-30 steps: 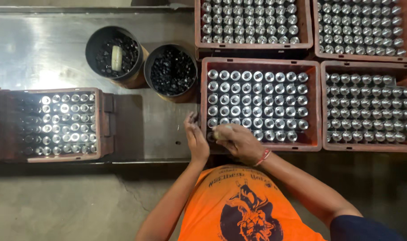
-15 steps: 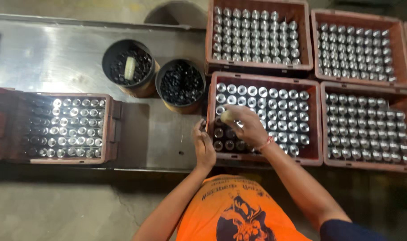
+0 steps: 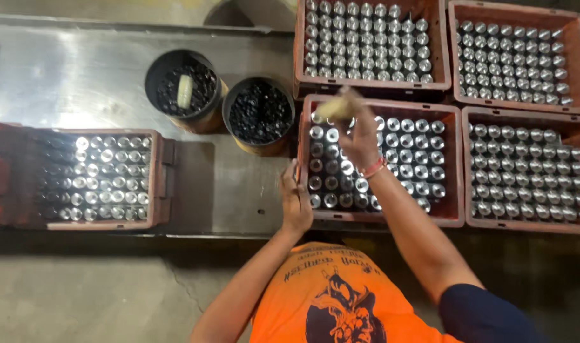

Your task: The person arranges small silver caps into a brown crate on a conveyor belt. They use both hands to pick up caps from a nearby container and place them into the crate, filling empty slots. The person occasionally uses a small brush to sweep the caps into place.

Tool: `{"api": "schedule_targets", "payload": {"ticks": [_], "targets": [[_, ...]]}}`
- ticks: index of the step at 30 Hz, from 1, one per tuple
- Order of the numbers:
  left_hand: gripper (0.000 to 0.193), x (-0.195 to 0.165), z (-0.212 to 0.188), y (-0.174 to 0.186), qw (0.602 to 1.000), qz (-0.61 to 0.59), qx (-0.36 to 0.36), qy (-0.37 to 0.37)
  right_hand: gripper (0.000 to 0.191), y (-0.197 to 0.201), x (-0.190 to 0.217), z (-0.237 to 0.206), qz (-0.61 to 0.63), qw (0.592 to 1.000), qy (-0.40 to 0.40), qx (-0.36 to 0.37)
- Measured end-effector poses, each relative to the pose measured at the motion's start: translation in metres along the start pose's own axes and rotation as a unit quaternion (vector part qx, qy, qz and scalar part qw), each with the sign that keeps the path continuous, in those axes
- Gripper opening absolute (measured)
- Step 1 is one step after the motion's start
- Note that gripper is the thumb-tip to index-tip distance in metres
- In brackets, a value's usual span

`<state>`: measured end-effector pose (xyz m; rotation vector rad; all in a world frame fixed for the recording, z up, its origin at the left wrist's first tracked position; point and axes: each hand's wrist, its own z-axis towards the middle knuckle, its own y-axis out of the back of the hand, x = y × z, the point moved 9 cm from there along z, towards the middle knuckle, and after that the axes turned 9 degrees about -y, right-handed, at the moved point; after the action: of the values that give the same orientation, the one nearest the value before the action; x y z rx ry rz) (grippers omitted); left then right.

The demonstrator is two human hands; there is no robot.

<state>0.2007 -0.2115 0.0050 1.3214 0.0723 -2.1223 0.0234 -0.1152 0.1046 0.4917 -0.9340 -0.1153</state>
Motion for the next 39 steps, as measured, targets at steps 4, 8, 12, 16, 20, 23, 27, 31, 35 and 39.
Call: {"api": "schedule_targets", "payload": {"ticks": [4,8,12,16,20,23,27,31,35,39], "targets": [[0.062,0.004,0.001,0.001,0.999,-0.019,-0.009,0.025,0.052,-0.030,-0.010,0.018,-0.030,0.991,-0.021,0.128],[0.060,0.002,-0.001,0.002,1.000,-0.002,-0.008,0.019,0.058,0.004,-0.020,0.013,-0.025,0.999,-0.037,0.025],[0.060,0.007,-0.003,0.003,0.999,-0.015,-0.016,0.029,0.059,0.013,-0.030,-0.004,-0.030,0.993,-0.078,0.080],[0.058,0.010,-0.003,0.002,0.999,0.008,0.000,0.036,0.065,0.037,-0.015,-0.029,-0.028,0.998,-0.050,-0.017],[0.059,-0.002,0.002,0.001,1.000,-0.004,0.003,0.007,0.063,0.038,-0.011,-0.048,-0.018,0.998,-0.060,0.003],[0.060,-0.004,0.003,-0.001,1.000,-0.003,0.010,0.029,0.059,0.026,-0.007,-0.059,-0.085,0.992,-0.038,0.087],[0.061,-0.005,0.005,-0.003,1.000,-0.012,0.015,0.022,0.056,0.032,-0.031,-0.068,-0.022,0.980,-0.169,0.100],[0.058,0.001,0.004,-0.004,1.000,-0.003,0.017,0.020,0.054,0.044,-0.005,-0.081,0.054,0.995,-0.056,0.057],[0.058,0.003,0.007,-0.008,1.000,-0.008,0.011,0.016,0.051,0.050,-0.002,-0.088,0.005,0.995,-0.083,0.062],[0.054,0.001,0.008,-0.010,1.000,0.006,0.009,0.008,0.037,0.027,0.023,-0.107,-0.096,0.972,0.007,0.216]]}}
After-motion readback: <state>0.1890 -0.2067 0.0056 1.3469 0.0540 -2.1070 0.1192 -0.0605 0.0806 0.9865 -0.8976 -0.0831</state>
